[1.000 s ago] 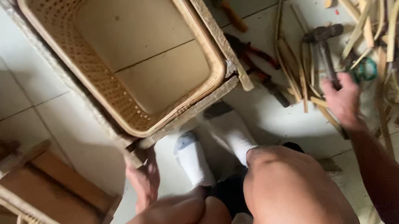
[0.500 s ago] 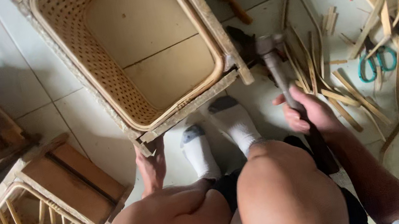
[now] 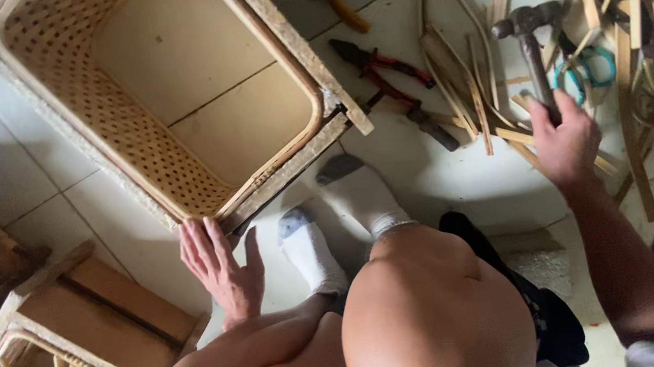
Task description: The person applies glue to the edges of a rectangular woven basket frame, then inserts a woven basket body into the frame. They use pliers to adjust the fit and a hammer to tap the frame into place, completing the assembly.
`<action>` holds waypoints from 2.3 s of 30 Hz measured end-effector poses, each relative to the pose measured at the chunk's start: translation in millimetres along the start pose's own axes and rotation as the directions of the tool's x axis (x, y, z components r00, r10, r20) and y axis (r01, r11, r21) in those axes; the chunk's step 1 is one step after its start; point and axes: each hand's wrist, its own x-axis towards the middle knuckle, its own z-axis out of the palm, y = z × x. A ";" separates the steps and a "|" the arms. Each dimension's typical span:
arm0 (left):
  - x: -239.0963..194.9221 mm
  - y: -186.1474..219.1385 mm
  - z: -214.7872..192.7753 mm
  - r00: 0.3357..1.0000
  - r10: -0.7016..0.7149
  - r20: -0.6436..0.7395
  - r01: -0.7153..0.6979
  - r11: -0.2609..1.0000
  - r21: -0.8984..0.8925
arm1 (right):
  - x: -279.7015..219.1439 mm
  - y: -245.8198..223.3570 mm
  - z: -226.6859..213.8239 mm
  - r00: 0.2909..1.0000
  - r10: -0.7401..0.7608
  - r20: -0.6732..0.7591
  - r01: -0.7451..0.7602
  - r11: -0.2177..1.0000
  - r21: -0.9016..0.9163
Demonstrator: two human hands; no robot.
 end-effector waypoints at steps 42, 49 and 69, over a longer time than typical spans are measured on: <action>-22.8 1.4 2.2 0.999 -0.042 -0.027 0.041 0.998 -0.053 | -30.6 -185.1 -50.3 0.729 -0.175 0.662 0.126 0.984 0.122; -26.8 0.8 12.8 0.999 -0.041 -0.035 0.042 0.999 0.018 | -13.2 -95.9 -39.6 0.974 -0.214 0.078 0.196 0.961 0.195; -33.8 -18.9 27.2 0.994 0.099 -0.047 -0.089 0.978 0.186 | 36.5 52.4 -37.6 0.971 0.191 -0.147 -0.138 0.941 0.309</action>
